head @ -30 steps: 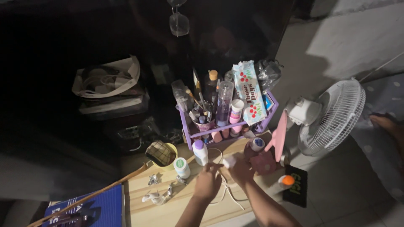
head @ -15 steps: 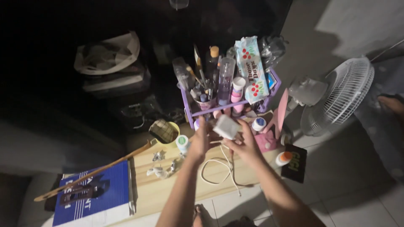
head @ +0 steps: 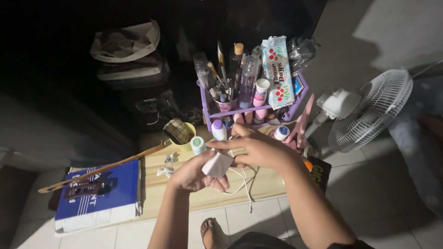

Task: The person straightens pillows on a couch and organizes various items on a desk.

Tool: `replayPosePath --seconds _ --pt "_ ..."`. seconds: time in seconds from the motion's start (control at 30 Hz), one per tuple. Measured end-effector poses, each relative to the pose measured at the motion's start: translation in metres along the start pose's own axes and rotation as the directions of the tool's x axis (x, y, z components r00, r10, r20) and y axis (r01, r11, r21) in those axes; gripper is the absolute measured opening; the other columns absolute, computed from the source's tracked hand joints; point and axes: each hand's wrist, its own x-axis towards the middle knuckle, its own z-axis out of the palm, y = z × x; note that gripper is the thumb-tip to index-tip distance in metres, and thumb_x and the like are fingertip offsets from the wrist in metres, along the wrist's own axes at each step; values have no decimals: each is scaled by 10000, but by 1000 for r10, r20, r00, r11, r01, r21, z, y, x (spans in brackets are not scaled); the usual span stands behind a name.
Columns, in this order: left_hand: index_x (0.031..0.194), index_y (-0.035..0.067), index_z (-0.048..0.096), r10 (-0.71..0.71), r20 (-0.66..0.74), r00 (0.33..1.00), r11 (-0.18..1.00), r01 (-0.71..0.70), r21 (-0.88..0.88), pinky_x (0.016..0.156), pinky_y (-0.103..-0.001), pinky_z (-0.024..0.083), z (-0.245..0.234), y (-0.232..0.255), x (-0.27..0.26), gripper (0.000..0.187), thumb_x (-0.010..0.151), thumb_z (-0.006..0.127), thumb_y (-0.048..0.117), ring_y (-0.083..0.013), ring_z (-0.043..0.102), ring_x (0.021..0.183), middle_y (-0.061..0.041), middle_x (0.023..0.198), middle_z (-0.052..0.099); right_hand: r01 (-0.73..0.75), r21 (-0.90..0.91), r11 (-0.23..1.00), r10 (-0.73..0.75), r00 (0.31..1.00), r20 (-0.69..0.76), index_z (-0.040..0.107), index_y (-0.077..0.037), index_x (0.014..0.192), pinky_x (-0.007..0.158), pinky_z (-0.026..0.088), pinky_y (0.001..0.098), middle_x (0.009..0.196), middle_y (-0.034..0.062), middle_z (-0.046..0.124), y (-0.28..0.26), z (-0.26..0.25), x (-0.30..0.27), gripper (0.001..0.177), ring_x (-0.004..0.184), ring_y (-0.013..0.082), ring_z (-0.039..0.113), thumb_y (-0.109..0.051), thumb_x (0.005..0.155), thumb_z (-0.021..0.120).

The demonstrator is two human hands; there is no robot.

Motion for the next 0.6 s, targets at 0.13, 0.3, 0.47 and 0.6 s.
replayPosePath --seconds 0.13,0.3,0.47,0.6 --pt "1396 -65 452 66 -24 998 995 -64 78 669 -458 626 11 -7 -23 538 1061 528 348 -381 711 774 -334 1190 659 176 64 982 -170 982 -86 424 -352 1538 921 520 319 1059 10 596 18 18 9 984 1029 168 600 -31 691 810" --pt "1361 10 477 435 517 738 899 -325 -293 679 -423 632 48 -25 -36 519 926 740 114 -337 716 871 -233 1137 636 224 745 629 -194 973 -128 561 -52 1389 955 537 309 1239 14 649 29 42 23 509 1089 125 624 -136 920 740" --pt "1336 147 476 881 196 430 471 -768 -435 799 -470 632 135 14 -45 589 838 772 43 -329 691 1000 -162 1160 582 314 426 849 -299 949 -102 646 -25 1150 907 560 309 1026 79 733 27 73 26 226 985 139 701 -220 1038 665" --pt "1287 182 471 998 -50 38 56 -894 445 997 -430 602 134 26 -70 506 935 821 80 -278 607 1194 -82 1260 485 268 438 858 -274 960 -50 681 -30 1061 814 581 316 928 43 760 -1 69 24 228 903 145 750 -234 963 709"
